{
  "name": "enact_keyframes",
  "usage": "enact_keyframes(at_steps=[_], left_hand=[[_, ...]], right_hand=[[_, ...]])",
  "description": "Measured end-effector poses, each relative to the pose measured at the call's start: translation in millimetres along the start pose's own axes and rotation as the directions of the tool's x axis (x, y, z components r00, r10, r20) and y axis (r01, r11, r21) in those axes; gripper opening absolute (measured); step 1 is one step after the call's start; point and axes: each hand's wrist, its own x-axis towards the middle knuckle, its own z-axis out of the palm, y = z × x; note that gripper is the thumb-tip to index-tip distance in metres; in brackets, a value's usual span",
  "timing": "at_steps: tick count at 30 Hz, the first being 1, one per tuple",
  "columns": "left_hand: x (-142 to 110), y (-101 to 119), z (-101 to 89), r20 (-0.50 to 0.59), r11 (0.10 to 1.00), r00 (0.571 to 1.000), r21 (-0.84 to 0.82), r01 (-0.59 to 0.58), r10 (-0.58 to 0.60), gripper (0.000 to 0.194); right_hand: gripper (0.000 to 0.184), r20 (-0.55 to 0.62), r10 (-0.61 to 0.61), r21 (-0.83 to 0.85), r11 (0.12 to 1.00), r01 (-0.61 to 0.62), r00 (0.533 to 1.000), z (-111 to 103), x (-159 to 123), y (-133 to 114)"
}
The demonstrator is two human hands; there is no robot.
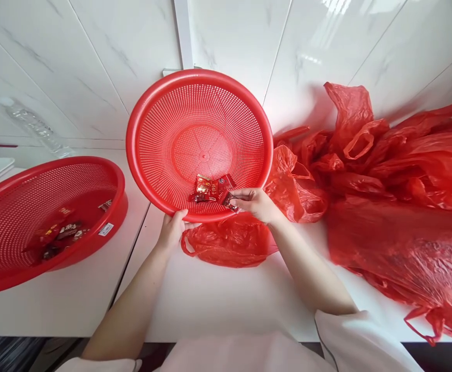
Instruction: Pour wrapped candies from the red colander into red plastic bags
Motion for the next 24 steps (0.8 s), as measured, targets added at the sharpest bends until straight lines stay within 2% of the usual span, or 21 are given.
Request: enact_keyframes(at_steps=[3,7,10,12,15,19,21,24], left_hand=[[0,0,0.1,-0.003,1.000,1.000,-0.011,-0.008,0.008,0.040],[1,0,0.5,0.011,1.000,1.000,-0.014,-0.015,0.015,0.042],[0,-1,1.1,0.011,1.000,1.000,0.001,-0.011,0.011,0.038],[-2,-4,1.8,0.027,1.000,1.000,0.007,0.009,-0.009,0.034],[-7,-7,4.1,0.085,0.999,0.995,0.026,0.042,-0.044,0.033],[-14,-10,7.3,0.144,0.997,0.988,0.069,0.043,-0.052,0.035],[-14,-11,7.0,0.134,0.995,0.990,0.088,0.038,-0.049,0.032],[-11,-11,4.1,0.102,0.996,0.993,0.078,0.052,-0.060,0.029]], right_hand=[[0.038,0.050,-0.037,-0.117,0.992,0.043,0.998,-2,-7,-11],[0.036,0.210,-0.035,-0.297,0.950,0.098,0.977,-1,-18,-25],[0.035,0.149,-0.089,-0.407,0.902,0.143,0.985,4,-21,-30],[0.031,0.083,-0.187,-0.503,0.840,0.203,0.979,11,-20,-27],[0.030,0.082,-0.277,-0.620,0.738,0.267,0.957,23,-15,-15],[0.051,0.156,-0.211,-0.726,0.638,0.256,0.965,34,-8,5],[0.052,0.168,-0.183,-0.720,0.648,0.247,0.969,34,-6,10],[0.047,0.080,-0.173,-0.601,0.777,0.186,0.982,29,-4,9]])
